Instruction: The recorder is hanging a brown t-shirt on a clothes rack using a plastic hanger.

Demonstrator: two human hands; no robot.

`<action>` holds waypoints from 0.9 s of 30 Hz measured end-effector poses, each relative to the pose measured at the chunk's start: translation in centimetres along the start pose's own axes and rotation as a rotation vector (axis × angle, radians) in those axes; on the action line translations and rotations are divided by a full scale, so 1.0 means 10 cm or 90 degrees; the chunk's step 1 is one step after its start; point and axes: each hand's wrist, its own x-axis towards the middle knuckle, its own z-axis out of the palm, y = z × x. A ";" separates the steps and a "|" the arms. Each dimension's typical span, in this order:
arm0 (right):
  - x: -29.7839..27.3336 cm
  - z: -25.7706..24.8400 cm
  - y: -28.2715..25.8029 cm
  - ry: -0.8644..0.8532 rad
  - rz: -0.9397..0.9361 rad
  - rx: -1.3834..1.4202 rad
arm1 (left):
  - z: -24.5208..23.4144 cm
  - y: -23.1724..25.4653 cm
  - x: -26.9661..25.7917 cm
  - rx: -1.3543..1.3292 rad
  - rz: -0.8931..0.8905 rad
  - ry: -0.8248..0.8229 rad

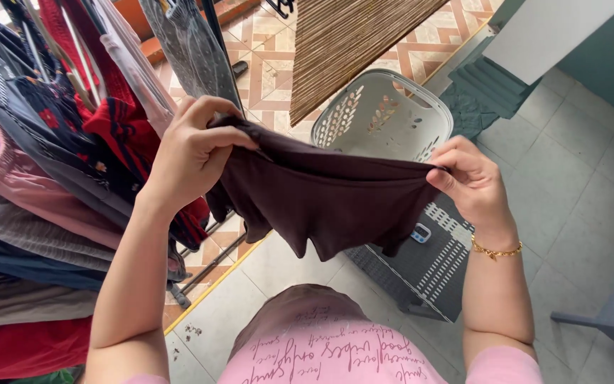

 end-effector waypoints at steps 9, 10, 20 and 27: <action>-0.21 -0.07 -0.55 -0.139 0.219 0.059 | 0.48 0.38 0.05 0.236 0.000 0.127; -0.29 -0.14 -0.53 -0.136 0.223 0.060 | 0.49 0.40 0.03 0.233 0.000 0.124; -1.02 -0.67 -0.49 -0.058 0.086 -0.125 | 0.56 1.06 -0.22 0.140 0.049 0.030; -1.16 -0.65 -0.74 -0.065 0.012 -0.144 | 0.57 1.61 -0.32 0.161 0.047 0.033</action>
